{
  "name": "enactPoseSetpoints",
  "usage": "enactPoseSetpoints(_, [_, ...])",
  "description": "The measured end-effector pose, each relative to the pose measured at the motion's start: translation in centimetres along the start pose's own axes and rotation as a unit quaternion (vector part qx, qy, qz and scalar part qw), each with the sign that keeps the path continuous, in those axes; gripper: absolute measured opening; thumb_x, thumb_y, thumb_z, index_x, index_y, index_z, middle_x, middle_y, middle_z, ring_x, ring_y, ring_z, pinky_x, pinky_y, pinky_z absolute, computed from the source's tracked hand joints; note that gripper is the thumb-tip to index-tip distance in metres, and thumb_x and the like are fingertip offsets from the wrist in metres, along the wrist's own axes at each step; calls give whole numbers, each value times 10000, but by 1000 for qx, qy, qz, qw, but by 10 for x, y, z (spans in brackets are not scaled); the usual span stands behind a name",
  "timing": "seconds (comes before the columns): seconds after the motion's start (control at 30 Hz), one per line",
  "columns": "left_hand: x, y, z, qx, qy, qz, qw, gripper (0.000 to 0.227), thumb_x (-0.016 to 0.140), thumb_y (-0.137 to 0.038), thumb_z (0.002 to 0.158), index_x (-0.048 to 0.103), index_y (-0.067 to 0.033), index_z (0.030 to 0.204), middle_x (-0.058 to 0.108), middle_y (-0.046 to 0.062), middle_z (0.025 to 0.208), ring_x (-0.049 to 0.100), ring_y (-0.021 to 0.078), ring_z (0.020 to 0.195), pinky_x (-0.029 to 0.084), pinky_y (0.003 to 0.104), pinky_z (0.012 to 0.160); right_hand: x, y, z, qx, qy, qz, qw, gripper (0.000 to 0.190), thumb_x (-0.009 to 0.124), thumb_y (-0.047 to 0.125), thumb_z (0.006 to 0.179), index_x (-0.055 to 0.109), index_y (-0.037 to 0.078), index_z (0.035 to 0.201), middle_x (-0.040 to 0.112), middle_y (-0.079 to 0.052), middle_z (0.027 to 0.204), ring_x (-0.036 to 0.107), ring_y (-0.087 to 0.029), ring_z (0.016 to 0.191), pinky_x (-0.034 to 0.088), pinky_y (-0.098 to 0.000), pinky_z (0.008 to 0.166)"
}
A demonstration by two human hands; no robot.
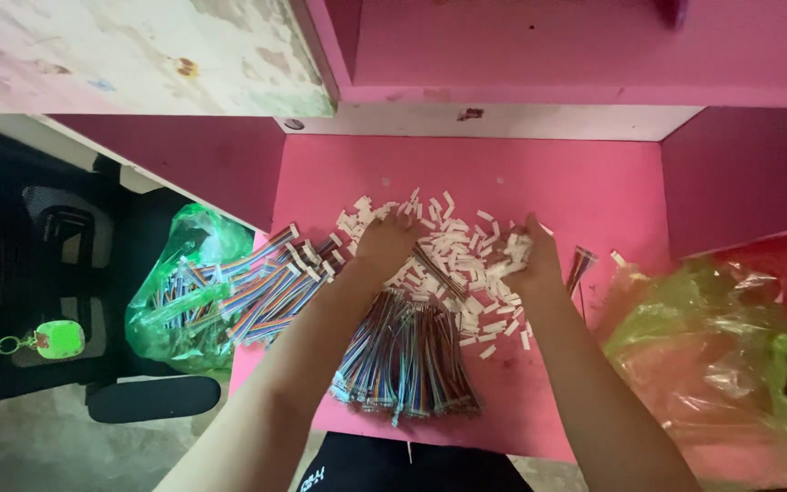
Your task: Assembling small plastic connectors onto the ends of multi-colored ribbon cables.
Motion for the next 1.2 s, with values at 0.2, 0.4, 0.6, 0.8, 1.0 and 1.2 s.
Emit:
enactPoseSetpoints(0.2, [-34,-8,-35,61,30,57,996,281,594,-81,932,696,-115,1191,605,129,1383,533,304,1350,434,450,1135,17,1,-40,22,-100,127,987,227,500,225,1018,650,55,1030,713,-94,840,693,-196,740,631,-428,730])
enactPoseSetpoints(0.4, [-45,11,-128,-161,212,-633,727,315,634,-234,999,716,53,1099,763,198,959,754,298,902,626,417,874,29,2,-32,19,82,234,969,384,602,347,952,636,-20,1058,670,-145,791,695,-246,691,602,-325,631])
enactPoseSetpoints(0.6, [-40,-21,-170,-147,124,-808,557,279,673,-145,917,706,63,1100,770,206,1048,781,230,943,647,366,901,1,-17,0,-1,98,95,991,284,647,161,1006,660,34,1260,647,-81,875,638,-143,656,514,-234,482])
enactPoseSetpoints(0.8, [-50,-18,-175,-183,-37,-768,613,262,696,-92,924,731,90,1109,778,189,1008,751,231,908,622,381,855,61,-47,-135,52,-54,-319,945,503,681,478,863,732,37,1098,727,-76,964,408,-87,417,359,-223,355])
enactPoseSetpoints(1.0, [-121,-31,-196,-246,-6,-409,879,304,631,-263,984,746,-166,1248,772,186,1003,750,331,927,583,425,840,61,-109,-169,31,40,-380,924,448,740,430,890,779,18,1060,538,-58,678,396,-80,408,265,-246,358])
enactPoseSetpoints(1.2, [-137,-47,-204,-64,-213,-428,876,454,678,-128,919,638,30,1344,623,296,1363,685,402,1133,567,405,926,65,-110,-173,32,95,-305,947,269,698,297,909,709,33,955,584,8,663,426,-71,456,246,-234,383])
Point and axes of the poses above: each hand's wrist, its own z-axis towards the middle knuckle, its own x-axis out of the palm, y = z × x, the point moved 10 cm from there along z, towards the middle knuckle
